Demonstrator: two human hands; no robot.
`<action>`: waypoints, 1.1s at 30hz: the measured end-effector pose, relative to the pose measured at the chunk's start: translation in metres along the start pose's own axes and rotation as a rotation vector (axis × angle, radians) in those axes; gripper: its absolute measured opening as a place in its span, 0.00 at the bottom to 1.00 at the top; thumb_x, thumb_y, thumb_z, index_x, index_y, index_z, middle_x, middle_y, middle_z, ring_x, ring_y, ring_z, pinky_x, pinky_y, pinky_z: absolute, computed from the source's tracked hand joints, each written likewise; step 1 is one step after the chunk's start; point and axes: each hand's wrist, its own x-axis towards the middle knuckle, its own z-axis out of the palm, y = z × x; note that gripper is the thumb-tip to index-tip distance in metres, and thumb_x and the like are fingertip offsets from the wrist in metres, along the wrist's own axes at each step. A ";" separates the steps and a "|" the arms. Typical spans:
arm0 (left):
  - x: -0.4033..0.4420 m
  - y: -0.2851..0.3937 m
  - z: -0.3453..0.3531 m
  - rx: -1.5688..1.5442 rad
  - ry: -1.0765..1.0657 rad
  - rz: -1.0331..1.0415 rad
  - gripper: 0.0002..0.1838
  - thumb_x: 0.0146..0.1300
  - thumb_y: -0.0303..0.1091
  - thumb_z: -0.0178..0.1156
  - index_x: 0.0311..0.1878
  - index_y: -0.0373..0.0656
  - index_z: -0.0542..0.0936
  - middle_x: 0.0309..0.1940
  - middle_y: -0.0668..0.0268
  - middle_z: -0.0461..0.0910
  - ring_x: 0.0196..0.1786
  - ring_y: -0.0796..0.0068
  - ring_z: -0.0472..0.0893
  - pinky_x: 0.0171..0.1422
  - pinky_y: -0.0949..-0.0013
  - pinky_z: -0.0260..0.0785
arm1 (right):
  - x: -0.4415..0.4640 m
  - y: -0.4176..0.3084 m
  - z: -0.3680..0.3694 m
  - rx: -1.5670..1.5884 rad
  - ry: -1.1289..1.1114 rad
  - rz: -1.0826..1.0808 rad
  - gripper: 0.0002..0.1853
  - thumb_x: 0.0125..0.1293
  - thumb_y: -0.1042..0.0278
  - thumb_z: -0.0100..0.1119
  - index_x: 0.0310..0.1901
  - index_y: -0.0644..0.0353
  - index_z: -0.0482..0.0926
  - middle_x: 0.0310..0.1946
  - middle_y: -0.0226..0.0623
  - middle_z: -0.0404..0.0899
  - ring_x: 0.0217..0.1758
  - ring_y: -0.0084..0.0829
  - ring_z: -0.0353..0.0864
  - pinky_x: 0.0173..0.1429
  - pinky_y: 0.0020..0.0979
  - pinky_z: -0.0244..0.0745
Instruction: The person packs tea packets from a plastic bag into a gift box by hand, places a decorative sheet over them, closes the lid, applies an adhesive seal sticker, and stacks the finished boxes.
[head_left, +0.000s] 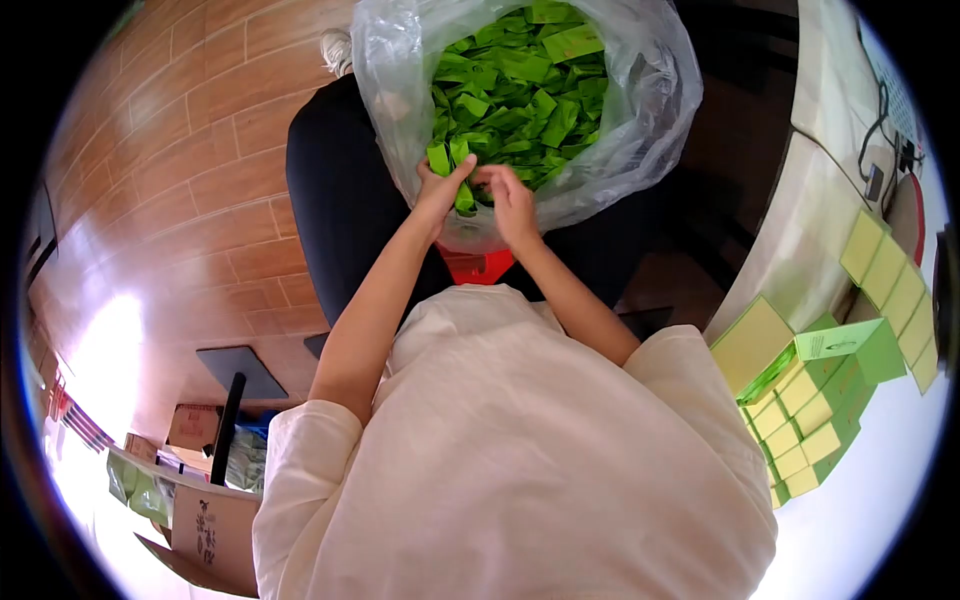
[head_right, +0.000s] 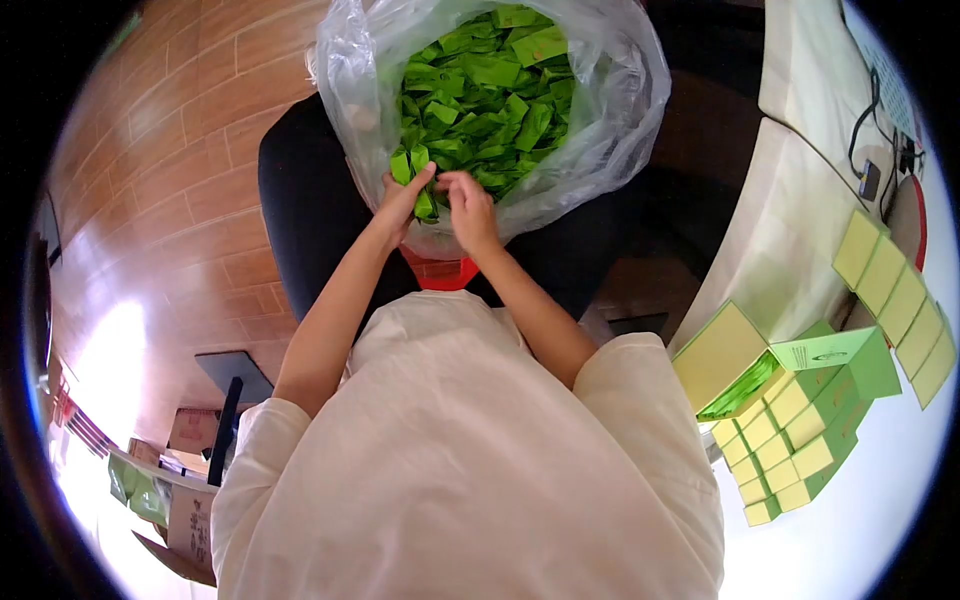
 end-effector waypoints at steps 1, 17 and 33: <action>0.001 -0.003 -0.002 0.004 0.020 0.012 0.52 0.53 0.48 0.72 0.66 0.35 0.45 0.54 0.56 0.69 0.52 0.69 0.74 0.56 0.68 0.68 | 0.010 0.007 0.001 0.002 -0.006 0.005 0.11 0.68 0.71 0.50 0.50 0.62 0.75 0.41 0.43 0.81 0.46 0.41 0.81 0.50 0.35 0.74; 0.004 0.013 0.019 0.040 0.074 0.075 0.47 0.57 0.47 0.69 0.65 0.40 0.45 0.53 0.57 0.68 0.48 0.68 0.77 0.50 0.65 0.73 | 0.135 -0.030 -0.045 -0.816 -0.101 0.035 0.13 0.64 0.61 0.55 0.46 0.59 0.79 0.32 0.47 0.82 0.39 0.48 0.81 0.48 0.45 0.75; -0.166 0.090 0.065 0.265 -0.601 0.568 0.44 0.61 0.43 0.65 0.70 0.44 0.47 0.58 0.57 0.67 0.61 0.67 0.70 0.65 0.64 0.63 | -0.082 -0.181 -0.120 0.125 0.071 0.051 0.22 0.68 0.58 0.56 0.59 0.61 0.75 0.31 0.31 0.78 0.28 0.20 0.75 0.31 0.24 0.74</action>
